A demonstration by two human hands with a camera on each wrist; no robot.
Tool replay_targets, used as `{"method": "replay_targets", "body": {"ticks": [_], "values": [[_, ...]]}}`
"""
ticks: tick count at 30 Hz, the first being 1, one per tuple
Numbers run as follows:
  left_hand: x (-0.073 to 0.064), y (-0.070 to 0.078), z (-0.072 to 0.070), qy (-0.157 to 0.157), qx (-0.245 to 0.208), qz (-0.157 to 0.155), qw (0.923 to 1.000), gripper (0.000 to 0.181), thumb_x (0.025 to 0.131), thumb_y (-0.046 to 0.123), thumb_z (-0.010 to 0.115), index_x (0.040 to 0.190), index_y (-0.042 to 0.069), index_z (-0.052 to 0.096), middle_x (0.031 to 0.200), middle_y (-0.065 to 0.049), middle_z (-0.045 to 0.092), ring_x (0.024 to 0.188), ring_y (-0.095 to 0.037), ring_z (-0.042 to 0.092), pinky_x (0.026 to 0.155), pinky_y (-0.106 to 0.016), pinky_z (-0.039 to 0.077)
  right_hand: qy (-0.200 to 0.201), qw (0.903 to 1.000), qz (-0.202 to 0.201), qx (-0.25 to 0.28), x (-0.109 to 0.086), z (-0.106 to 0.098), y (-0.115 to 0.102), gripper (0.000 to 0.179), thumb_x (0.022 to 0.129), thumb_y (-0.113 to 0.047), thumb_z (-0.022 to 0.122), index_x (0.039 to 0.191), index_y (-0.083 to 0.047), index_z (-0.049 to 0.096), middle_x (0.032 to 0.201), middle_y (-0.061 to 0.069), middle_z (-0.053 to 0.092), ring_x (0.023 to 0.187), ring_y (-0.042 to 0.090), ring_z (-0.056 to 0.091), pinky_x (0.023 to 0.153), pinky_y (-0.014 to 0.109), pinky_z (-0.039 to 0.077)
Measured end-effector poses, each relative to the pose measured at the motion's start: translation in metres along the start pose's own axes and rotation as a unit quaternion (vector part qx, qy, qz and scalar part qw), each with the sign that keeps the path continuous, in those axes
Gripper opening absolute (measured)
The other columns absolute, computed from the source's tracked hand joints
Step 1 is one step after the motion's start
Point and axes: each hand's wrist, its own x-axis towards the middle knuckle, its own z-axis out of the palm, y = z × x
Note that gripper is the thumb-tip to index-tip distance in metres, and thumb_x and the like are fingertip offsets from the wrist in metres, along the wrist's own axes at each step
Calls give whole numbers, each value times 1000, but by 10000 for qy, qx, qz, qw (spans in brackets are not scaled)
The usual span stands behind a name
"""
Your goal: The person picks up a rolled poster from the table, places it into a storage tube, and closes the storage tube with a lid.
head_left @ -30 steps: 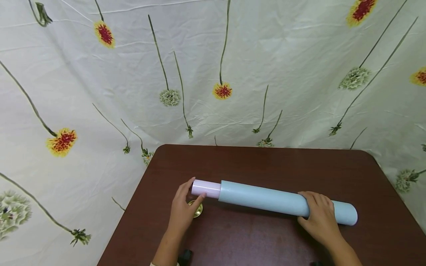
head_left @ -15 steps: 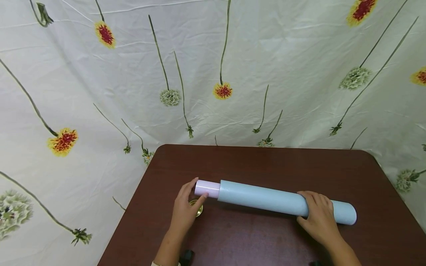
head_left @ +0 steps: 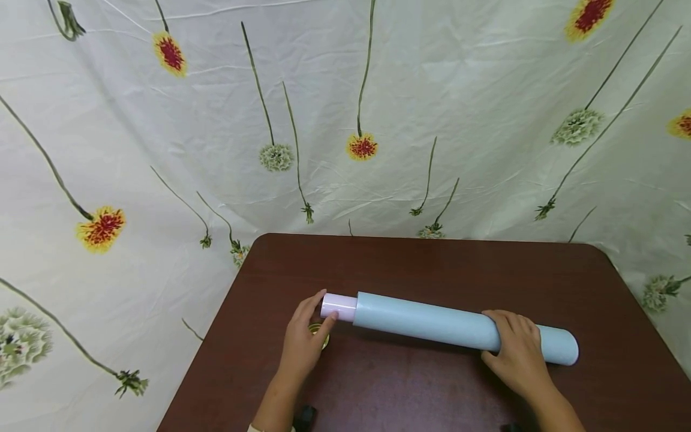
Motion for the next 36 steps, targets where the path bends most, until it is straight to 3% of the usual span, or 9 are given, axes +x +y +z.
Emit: {"method": "replay_targets", "body": {"ticks": [6,14,25,31,36], "values": [[-1,1,2,-28,-95,-34,9999,50,93,27,75,141,26,60,133,0,63,111,-16,63,94,-45,54,30,10000,6,6,0,1,0,82,53,1,88,129,-7,58,122,16,60,112,38,51,99,60,27],[-3,2,6,-113,-237,-74,9996,48,95,29,73,141,26,60,132,2,63,100,-12,63,83,-27,56,75,10000,-17,-39,2,2,-1,83,52,2,89,128,-7,58,121,16,60,112,37,51,99,59,27],[-5,-1,10,-8,-223,183,9996,45,93,28,74,137,25,63,131,1,64,112,-15,63,89,-33,56,99,9999,1,-77,2,5,-3,83,51,2,89,127,-7,59,121,16,61,112,37,52,100,58,27],[-6,-2,13,-43,-344,249,9991,44,93,24,74,136,23,63,133,0,62,111,-15,62,85,-25,57,117,9999,1,-71,2,5,-5,82,51,2,88,127,-6,59,121,16,61,112,37,52,100,59,27],[-5,-1,14,-100,-507,160,9985,44,93,23,75,135,25,64,133,0,63,107,-14,63,82,-25,58,83,9999,22,-56,3,5,-6,82,52,2,88,128,-6,59,122,17,60,111,38,51,100,60,26]]}}
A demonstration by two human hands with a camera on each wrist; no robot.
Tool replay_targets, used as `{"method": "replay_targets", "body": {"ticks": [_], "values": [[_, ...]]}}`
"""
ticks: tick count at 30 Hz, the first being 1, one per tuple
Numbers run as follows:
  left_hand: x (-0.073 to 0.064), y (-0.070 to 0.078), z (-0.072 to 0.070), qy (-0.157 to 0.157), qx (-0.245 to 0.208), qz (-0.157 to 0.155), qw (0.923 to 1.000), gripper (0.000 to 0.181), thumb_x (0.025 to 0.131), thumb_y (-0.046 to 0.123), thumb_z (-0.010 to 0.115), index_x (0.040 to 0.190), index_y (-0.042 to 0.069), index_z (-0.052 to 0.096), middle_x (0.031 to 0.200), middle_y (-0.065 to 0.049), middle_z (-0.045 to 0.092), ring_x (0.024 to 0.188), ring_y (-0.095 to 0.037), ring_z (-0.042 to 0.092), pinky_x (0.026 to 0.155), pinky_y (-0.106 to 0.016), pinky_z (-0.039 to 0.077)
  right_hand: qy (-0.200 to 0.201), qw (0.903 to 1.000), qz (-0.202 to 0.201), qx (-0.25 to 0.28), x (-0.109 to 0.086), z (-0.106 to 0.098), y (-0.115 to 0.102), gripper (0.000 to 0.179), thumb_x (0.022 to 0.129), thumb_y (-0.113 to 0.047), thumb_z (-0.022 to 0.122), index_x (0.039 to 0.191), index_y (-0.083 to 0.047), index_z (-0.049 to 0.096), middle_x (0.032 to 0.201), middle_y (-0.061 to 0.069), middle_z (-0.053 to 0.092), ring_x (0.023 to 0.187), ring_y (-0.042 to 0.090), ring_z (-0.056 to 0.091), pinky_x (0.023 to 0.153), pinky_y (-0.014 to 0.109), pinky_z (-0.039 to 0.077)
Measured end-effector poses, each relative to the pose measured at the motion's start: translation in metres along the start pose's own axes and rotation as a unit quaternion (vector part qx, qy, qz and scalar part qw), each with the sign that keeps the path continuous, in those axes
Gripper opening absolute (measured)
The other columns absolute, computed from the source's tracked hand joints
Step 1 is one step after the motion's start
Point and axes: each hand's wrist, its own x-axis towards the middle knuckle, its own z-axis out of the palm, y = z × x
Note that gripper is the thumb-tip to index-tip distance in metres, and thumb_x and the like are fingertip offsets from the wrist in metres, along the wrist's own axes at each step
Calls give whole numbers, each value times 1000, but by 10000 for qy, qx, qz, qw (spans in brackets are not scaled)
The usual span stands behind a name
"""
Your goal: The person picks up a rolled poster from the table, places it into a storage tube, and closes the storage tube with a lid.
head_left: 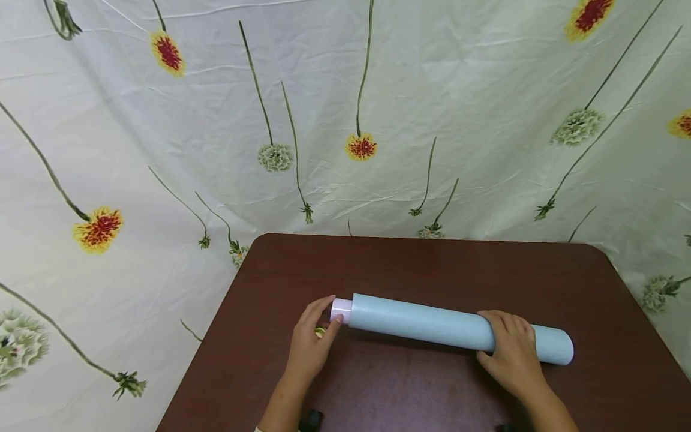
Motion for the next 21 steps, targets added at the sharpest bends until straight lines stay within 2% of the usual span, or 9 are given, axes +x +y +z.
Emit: {"method": "replay_targets", "body": {"ticks": [9,12,19,21], "values": [[0,2,2,-37,-141,-23,9999,42,92,22,76,133,24,65,129,0,64,96,-13,64,78,-26,58,22,10000,-16,-19,0,2,1,82,52,1,88,128,-7,59,122,16,61,111,37,52,100,59,27],[0,3,4,-87,-146,-63,9998,41,93,23,75,132,24,65,129,1,64,95,-13,64,78,-25,58,-4,10000,-12,-11,0,3,0,82,52,1,88,128,-6,59,122,16,61,111,37,52,100,60,27],[-1,3,7,-143,-229,7,9996,38,95,22,72,132,15,66,128,1,65,96,-11,62,79,-24,56,-89,10000,30,-9,0,4,-1,82,53,0,89,129,-6,59,123,16,60,113,38,52,101,60,27],[-2,3,7,-139,-228,31,9996,36,97,24,70,132,16,66,127,2,65,97,-11,63,81,-25,56,-94,9999,35,-9,0,4,-1,83,53,0,89,129,-6,59,123,16,60,113,38,52,101,60,27]]}}
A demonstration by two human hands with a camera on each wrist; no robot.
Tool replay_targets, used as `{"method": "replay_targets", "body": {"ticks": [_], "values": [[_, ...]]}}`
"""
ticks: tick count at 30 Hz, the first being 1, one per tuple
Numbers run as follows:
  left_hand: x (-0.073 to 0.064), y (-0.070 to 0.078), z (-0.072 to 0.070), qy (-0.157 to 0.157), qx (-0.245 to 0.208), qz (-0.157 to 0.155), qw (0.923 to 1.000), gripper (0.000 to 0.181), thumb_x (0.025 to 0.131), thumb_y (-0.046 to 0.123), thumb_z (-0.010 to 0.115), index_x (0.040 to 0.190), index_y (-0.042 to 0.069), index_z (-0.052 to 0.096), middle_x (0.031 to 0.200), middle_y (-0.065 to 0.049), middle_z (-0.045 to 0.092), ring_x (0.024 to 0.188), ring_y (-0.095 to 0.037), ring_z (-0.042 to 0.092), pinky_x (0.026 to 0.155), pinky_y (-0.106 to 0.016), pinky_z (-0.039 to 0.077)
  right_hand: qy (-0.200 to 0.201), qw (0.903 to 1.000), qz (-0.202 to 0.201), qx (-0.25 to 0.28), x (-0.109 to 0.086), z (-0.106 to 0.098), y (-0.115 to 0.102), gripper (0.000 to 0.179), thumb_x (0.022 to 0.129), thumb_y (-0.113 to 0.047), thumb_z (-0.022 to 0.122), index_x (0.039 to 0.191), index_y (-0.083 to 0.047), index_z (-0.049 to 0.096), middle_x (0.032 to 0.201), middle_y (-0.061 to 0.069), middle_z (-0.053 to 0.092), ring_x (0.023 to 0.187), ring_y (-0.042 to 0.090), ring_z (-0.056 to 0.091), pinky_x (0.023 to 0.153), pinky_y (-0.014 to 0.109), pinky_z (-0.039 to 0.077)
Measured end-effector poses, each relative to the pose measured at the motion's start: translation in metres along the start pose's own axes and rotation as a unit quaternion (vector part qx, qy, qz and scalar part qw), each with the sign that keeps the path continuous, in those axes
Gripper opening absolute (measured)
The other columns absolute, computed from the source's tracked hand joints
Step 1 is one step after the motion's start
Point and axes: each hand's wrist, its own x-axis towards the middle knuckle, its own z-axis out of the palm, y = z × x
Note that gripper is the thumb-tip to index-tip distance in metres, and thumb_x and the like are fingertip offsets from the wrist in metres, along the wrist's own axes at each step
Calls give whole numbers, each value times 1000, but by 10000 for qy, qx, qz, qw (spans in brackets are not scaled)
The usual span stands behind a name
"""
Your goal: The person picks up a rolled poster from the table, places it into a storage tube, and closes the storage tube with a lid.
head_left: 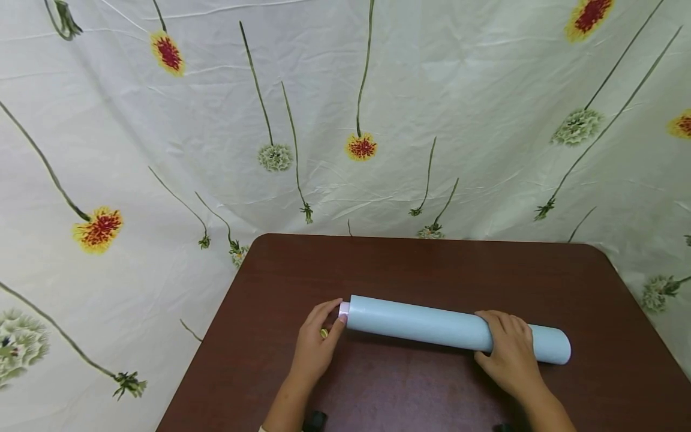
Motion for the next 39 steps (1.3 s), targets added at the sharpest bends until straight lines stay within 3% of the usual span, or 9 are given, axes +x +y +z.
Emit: {"method": "replay_targets", "body": {"ticks": [6,13,21,30,39], "values": [[-1,2,2,-21,229,68,9997,32,100,30,65,130,19,68,127,4,66,107,-13,64,90,-37,56,-4,10000,-2,3,0,2,1,83,53,0,89,129,-7,59,123,16,61,113,38,52,101,61,27],[-4,3,6,40,637,157,9978,31,100,36,63,129,27,68,127,10,66,115,-13,65,95,-42,53,7,10000,-14,-7,0,2,0,83,52,0,89,129,-7,60,123,16,61,112,37,53,101,61,27],[-6,6,9,-308,286,97,9991,36,100,35,63,131,18,66,129,4,65,117,-13,62,95,-35,54,21,10000,-42,-37,0,3,-1,82,52,0,89,128,-7,60,122,15,61,112,37,53,101,60,27],[-6,8,12,-433,625,287,9967,34,99,35,65,128,18,68,130,1,65,126,-21,57,105,-49,47,43,10000,-74,-35,0,3,-1,83,51,1,89,127,-8,59,121,15,62,112,38,53,101,60,28],[-8,8,14,-541,770,261,9952,34,99,37,64,127,18,68,131,-1,66,129,-21,54,107,-49,46,36,10000,-85,-36,0,0,-4,83,50,3,89,127,-7,60,122,16,62,112,38,53,101,59,28]]}}
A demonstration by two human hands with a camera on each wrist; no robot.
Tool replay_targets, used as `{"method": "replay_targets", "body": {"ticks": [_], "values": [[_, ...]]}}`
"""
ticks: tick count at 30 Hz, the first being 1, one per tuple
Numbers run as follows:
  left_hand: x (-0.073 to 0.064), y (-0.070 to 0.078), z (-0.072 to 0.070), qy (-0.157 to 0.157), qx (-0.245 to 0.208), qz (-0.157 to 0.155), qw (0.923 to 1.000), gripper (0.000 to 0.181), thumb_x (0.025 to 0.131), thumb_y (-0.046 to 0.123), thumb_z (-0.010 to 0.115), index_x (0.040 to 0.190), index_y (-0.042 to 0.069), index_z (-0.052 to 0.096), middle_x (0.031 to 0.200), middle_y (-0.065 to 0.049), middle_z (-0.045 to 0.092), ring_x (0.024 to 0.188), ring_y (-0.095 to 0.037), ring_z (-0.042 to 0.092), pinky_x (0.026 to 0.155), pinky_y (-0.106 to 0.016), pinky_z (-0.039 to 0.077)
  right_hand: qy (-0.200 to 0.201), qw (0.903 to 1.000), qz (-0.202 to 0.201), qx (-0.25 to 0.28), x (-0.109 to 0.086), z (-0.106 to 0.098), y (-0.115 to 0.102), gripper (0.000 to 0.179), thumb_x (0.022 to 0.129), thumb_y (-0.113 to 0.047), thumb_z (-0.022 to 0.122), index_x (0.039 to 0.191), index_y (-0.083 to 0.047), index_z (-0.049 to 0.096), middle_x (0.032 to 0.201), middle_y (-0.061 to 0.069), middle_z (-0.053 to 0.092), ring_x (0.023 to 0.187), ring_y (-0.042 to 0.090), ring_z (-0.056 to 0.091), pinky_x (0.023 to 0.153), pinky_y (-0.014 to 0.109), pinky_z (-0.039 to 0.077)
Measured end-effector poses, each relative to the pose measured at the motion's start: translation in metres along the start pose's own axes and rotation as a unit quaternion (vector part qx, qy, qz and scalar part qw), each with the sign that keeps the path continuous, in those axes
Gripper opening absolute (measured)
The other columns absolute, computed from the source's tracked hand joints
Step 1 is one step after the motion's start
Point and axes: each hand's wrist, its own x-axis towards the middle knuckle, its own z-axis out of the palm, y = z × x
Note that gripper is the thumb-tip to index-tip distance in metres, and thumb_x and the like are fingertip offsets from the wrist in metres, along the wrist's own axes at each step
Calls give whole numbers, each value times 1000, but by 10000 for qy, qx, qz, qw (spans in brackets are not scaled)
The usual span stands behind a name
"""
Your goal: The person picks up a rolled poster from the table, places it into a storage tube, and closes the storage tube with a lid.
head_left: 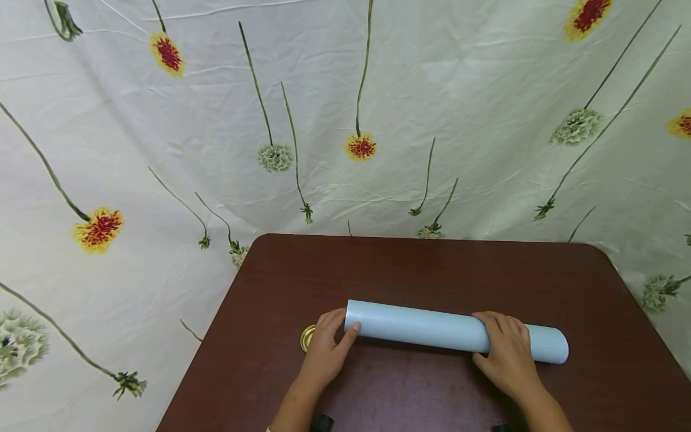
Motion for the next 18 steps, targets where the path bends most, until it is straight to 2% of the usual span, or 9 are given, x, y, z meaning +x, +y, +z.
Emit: {"method": "replay_targets", "body": {"ticks": [6,12,15,18], "values": [[-2,-2,-5,99,31,-65,9999,36,99,39,64,130,21,67,131,4,66,129,-18,55,106,-48,47,-67,10000,-56,-31,0,0,1,83,51,2,89,128,-7,60,121,15,62,112,39,54,101,59,29],[-2,-10,-20,215,-16,-379,9990,33,102,36,60,132,25,66,129,9,65,119,-19,60,99,-45,50,-85,9999,-92,-95,1,-3,7,84,50,2,91,128,-6,60,122,17,62,111,39,54,100,59,29],[-1,-15,-28,112,111,-589,9981,34,100,28,65,134,26,64,131,6,64,122,-21,58,101,-47,49,-135,9998,-68,-127,1,-5,10,84,51,1,91,129,-5,59,122,17,61,111,39,53,100,61,29],[1,-20,-34,-153,426,-741,9962,45,93,21,73,137,23,62,135,0,62,129,-25,53,106,-51,46,-145,9997,-98,-196,1,-8,13,84,51,0,92,128,-5,59,122,18,61,110,40,53,99,61,29]]}}
